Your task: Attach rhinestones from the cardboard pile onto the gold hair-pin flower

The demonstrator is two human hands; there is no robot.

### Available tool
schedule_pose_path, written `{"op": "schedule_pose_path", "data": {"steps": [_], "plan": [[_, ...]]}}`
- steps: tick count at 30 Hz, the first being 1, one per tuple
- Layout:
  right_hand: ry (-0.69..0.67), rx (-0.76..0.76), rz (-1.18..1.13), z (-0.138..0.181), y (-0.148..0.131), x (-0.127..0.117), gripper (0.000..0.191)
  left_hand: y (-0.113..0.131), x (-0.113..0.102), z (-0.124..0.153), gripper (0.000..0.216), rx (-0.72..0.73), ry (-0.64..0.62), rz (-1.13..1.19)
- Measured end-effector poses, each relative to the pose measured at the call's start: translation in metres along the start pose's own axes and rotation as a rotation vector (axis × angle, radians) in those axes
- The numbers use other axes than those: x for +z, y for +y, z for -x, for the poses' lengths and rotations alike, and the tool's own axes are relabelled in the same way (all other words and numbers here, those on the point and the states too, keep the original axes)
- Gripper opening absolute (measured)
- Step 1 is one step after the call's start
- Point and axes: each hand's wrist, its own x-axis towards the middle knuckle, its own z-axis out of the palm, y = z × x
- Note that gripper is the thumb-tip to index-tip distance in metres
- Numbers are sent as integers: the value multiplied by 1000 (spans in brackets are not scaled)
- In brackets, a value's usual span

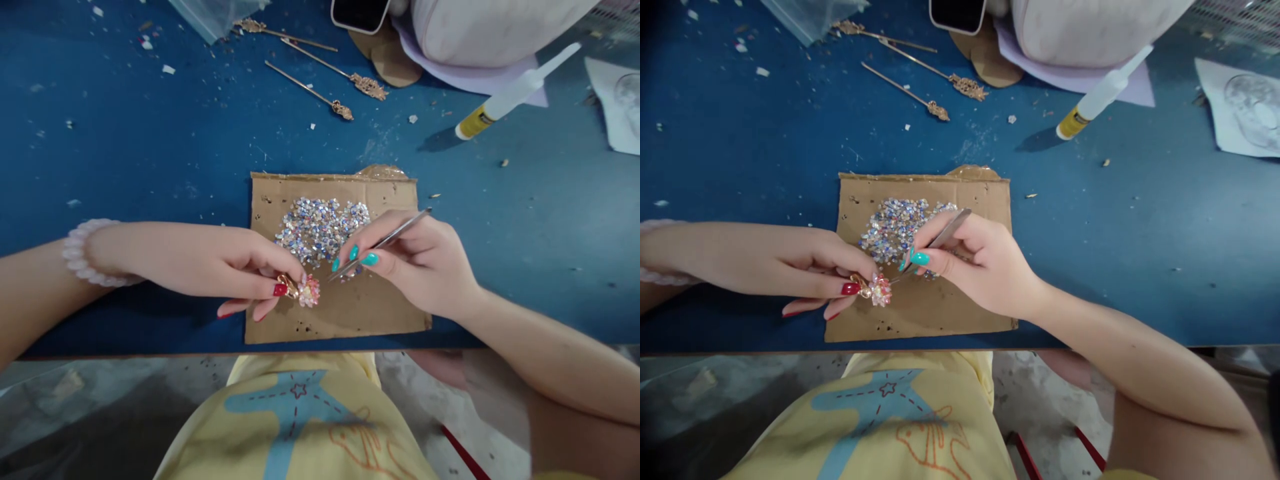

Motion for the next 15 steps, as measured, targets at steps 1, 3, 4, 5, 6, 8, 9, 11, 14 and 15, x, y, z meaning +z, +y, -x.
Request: {"op": "schedule_pose_path", "data": {"steps": [1,3,4,5,6,8,9,11,14,15], "plan": [[4,4,-8,0,0,0,25,0,0,0,23,1,2,12],[5,2,-15,-1,1,0,26,-2,-1,1,22,4,-8,7],[1,0,-13,-1,1,0,26,-2,-1,1,21,20,-18,10],[-1,0,-12,-1,1,0,25,-2,-1,2,21,26,-29,6],[0,-2,-11,0,2,0,25,-3,-1,2,21,32,-34,-2],[3,-8,-13,0,3,0,25,-3,-1,2,22,39,-36,-15],[5,-11,-15,0,3,0,25,-3,-1,2,23,41,-33,-20],[7,-27,-24,0,4,1,25,-3,-1,2,24,44,-29,-24],[4,-48,-58,0,5,1,23,-3,-1,1,20,46,-30,-28],[1,-46,-65,0,5,1,22,-3,-1,0,19,46,-30,-30]]}}
